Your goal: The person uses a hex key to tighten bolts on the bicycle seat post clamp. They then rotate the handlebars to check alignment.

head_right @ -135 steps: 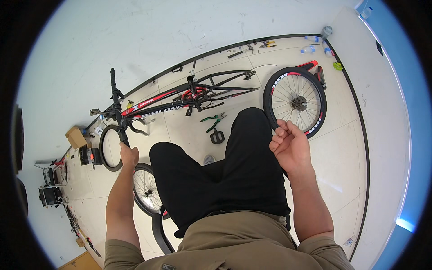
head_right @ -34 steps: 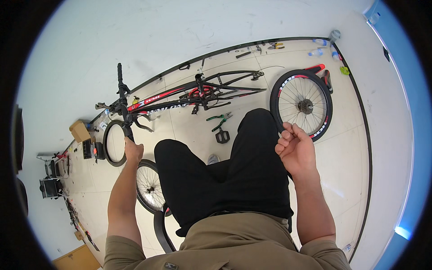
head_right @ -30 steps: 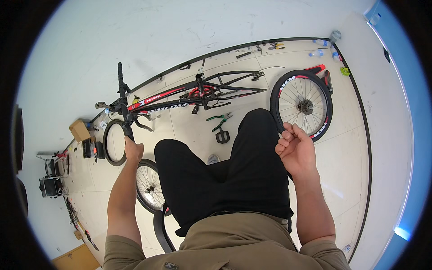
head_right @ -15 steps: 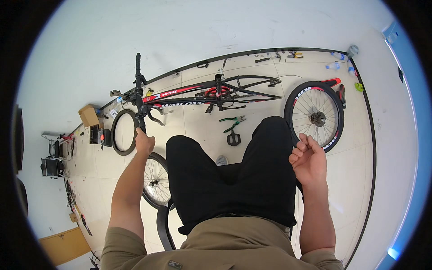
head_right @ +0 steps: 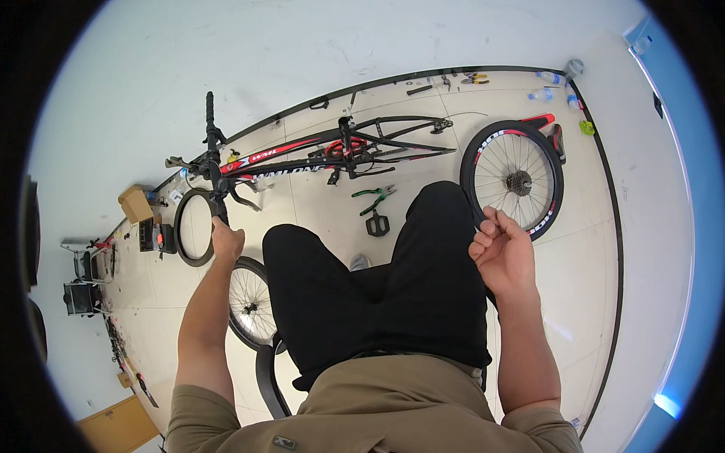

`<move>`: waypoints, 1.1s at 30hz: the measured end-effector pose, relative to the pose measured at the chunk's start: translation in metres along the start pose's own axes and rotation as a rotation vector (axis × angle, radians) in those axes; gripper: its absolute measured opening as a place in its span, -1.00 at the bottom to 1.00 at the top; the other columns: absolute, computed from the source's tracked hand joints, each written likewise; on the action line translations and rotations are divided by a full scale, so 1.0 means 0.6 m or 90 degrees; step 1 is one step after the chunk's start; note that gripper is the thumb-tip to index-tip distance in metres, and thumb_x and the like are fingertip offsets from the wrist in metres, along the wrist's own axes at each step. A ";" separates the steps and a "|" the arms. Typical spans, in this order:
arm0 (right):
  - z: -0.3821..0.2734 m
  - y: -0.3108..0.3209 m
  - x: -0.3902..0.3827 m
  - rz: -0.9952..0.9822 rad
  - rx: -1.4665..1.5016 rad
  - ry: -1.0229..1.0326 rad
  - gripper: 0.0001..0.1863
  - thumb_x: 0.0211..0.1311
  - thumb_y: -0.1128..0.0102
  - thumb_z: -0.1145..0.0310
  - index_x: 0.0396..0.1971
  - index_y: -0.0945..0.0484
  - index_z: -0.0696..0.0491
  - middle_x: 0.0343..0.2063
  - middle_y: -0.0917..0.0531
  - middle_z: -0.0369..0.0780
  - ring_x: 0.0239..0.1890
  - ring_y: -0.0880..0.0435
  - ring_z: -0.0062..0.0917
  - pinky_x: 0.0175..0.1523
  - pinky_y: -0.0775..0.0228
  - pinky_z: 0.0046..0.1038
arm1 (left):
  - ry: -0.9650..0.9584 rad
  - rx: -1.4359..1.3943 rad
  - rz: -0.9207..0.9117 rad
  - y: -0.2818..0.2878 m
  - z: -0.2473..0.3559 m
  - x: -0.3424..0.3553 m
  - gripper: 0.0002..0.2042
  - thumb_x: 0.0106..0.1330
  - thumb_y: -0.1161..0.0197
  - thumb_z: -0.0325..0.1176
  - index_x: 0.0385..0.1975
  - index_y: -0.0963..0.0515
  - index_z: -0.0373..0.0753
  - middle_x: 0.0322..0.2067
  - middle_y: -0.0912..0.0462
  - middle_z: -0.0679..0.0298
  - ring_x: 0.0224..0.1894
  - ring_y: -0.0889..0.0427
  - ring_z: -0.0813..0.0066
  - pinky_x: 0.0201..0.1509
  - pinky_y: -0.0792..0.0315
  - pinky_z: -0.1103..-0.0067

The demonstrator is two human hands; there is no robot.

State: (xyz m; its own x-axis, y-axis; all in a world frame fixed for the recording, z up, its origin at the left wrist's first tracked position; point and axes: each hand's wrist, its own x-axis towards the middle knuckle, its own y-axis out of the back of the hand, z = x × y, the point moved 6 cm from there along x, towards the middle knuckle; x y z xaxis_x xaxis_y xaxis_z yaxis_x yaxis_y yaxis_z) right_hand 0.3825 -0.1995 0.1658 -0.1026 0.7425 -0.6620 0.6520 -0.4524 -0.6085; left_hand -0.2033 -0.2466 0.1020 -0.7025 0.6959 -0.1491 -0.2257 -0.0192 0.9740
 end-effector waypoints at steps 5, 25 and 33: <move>0.000 0.001 0.000 0.000 0.000 0.001 -0.79 0.53 0.03 0.32 -0.08 -0.49 0.14 -0.49 -0.42 -0.36 -0.48 -0.32 -0.61 -0.34 -0.23 -0.53 | -0.010 -0.002 -0.001 -0.001 0.000 0.000 -0.53 0.16 -0.23 -0.44 0.01 -0.20 -0.40 -0.20 -0.62 -0.36 -0.10 -0.63 -0.32 0.06 -0.49 0.08; 0.000 0.002 -0.001 0.004 0.006 0.001 -0.80 0.49 0.00 0.34 -0.08 -0.49 0.14 -0.49 -0.44 -0.36 -0.49 -0.34 -0.62 -0.33 -0.25 -0.54 | -0.028 0.007 0.016 -0.003 -0.001 0.001 -0.60 0.20 -0.16 -0.53 0.01 -0.20 -0.41 -0.21 -0.62 -0.37 -0.10 -0.63 -0.31 0.02 -0.49 0.08; 0.002 0.001 -0.001 0.011 0.016 -0.002 -0.80 0.48 -0.04 0.35 -0.06 -0.48 0.14 -0.51 -0.44 -0.36 -0.51 -0.34 -0.60 -0.36 -0.25 -0.53 | -0.011 -0.001 0.001 -0.003 -0.001 0.002 -0.60 0.21 -0.16 -0.54 0.00 -0.20 -0.41 -0.19 -0.61 -0.38 -0.07 -0.62 -0.32 0.07 -0.48 0.08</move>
State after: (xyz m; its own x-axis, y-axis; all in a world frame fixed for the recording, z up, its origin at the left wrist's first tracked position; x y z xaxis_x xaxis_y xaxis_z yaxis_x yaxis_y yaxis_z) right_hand 0.3822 -0.2010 0.1653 -0.0936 0.7335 -0.6733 0.6347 -0.4771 -0.6079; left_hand -0.2042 -0.2463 0.1001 -0.6908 0.7085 -0.1444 -0.2261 -0.0220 0.9739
